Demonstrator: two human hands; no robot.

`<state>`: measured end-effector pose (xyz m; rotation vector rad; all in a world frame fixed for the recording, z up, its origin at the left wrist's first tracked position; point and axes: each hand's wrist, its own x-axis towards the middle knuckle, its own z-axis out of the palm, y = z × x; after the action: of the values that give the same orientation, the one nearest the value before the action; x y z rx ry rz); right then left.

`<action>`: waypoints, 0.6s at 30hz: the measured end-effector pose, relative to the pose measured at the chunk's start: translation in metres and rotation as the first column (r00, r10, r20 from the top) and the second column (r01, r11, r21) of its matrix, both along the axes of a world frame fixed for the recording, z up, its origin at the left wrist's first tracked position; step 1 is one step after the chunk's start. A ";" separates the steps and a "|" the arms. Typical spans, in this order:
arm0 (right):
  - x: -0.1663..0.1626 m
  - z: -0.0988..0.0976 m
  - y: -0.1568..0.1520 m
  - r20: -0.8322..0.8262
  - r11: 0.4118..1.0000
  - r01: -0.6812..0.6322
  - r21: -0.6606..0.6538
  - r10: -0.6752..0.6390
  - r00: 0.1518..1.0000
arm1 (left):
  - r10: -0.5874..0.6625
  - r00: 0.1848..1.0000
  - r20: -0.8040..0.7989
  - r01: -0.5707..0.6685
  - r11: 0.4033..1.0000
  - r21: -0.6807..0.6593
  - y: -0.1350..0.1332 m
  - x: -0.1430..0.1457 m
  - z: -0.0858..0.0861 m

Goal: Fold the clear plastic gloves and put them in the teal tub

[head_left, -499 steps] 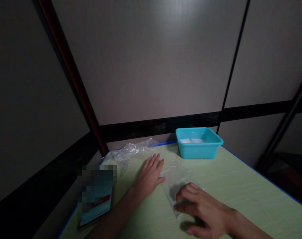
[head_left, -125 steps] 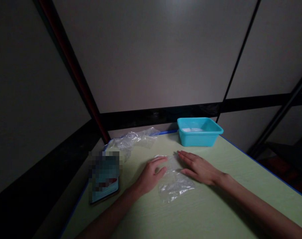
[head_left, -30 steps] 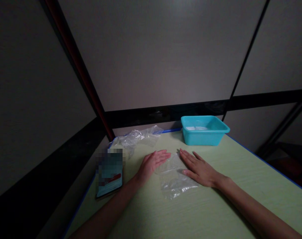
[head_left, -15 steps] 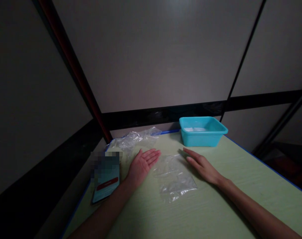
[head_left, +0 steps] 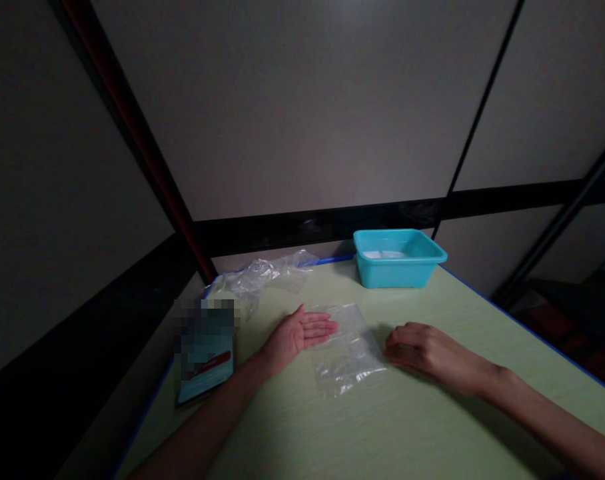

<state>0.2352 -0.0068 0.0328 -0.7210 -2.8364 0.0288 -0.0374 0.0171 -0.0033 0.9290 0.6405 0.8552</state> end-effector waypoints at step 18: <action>-0.005 -0.017 -0.012 0.168 0.917 -0.173 0.358 0.118 0.979 | -0.047 0.998 0.042 0.048 0.999 -0.024 0.002 -0.002 -0.003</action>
<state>0.2298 -0.0183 0.0161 -0.4419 -2.8956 -0.5444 -0.0394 0.0196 -0.0066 0.8982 0.5900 0.8199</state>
